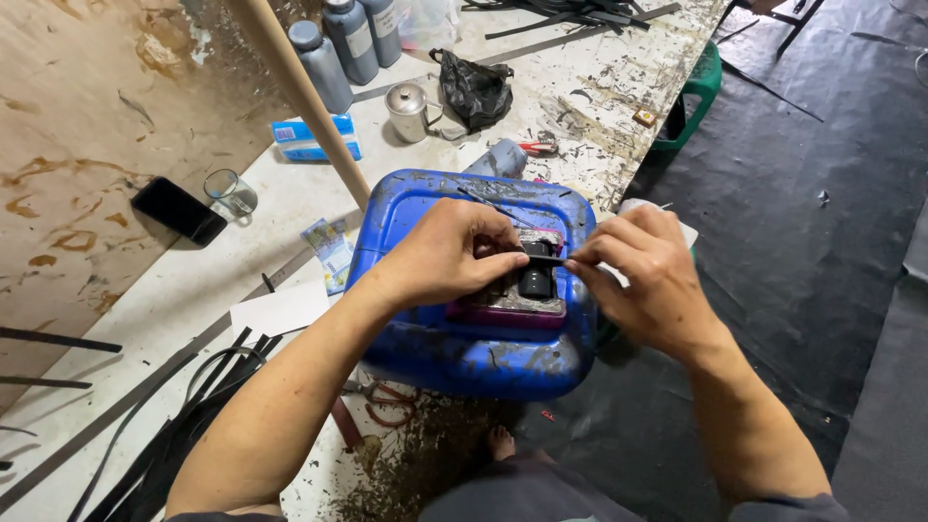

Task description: The person places a black leather strip into a small shaping tool mounted on a blue container, pulls it through the tool by hand to form its profile, and then hangs the finished strip on a wire rack using a clothespin.

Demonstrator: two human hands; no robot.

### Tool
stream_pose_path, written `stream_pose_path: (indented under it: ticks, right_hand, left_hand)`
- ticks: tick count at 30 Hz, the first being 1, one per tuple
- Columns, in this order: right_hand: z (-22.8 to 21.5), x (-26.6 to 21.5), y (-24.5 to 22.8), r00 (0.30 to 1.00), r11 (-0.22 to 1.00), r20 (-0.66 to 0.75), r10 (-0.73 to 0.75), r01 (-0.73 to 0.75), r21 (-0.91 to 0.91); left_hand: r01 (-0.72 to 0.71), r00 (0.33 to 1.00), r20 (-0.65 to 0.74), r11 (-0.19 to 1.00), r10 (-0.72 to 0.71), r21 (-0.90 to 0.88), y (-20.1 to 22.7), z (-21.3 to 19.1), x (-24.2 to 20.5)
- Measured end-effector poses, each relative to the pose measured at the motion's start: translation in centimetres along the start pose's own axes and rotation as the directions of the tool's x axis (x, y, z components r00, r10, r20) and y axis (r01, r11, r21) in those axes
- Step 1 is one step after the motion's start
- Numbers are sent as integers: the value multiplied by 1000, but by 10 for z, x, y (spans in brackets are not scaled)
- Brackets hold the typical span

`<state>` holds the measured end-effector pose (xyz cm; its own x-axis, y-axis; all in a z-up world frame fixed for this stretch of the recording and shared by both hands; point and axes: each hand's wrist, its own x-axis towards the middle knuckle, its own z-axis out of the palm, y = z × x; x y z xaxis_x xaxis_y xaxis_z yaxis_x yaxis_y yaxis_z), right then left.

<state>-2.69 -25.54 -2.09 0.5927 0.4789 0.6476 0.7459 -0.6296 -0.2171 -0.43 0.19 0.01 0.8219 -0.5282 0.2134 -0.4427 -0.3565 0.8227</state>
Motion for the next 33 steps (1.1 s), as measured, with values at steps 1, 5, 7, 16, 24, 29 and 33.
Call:
stream_pose_path:
  ticks: [1,5,7,16,24,29,33]
  right_hand:
    - [-4,-6,5,1000,1000,3,-7,7,-1]
    - [-10,-9,8,999,999,18,33,-32,-9]
    - [-2,-1,2,1000,1000,7,24,-24,-9]
    - [-3,-5,3,1000,999,-5,-29,29,-22]
    - [-9,-10,7,999,995,-7,-34,34,-92]
    - [-15,-17,11,1000,990,-4,-28,27,-135]
    - [-22,-22,15,1000,986,3,-25,25,-165]
  left_hand:
    - [-1,1000,-7,1000,1,-1,0,0,0]
    - [-10,1000,-18,1000,10,-3,2,0,1]
    - [-15,1000,-14,1000,16,8,3,0,4]
    - [-52,998,-21,995,54,81,10,0,0]
    - [-227,974,104,837,203,498,4,8,4]
    - [-273,961,121,788,249,551,-5,25,17]
    - [-323,945,150,760,290,564,-4,34,28]
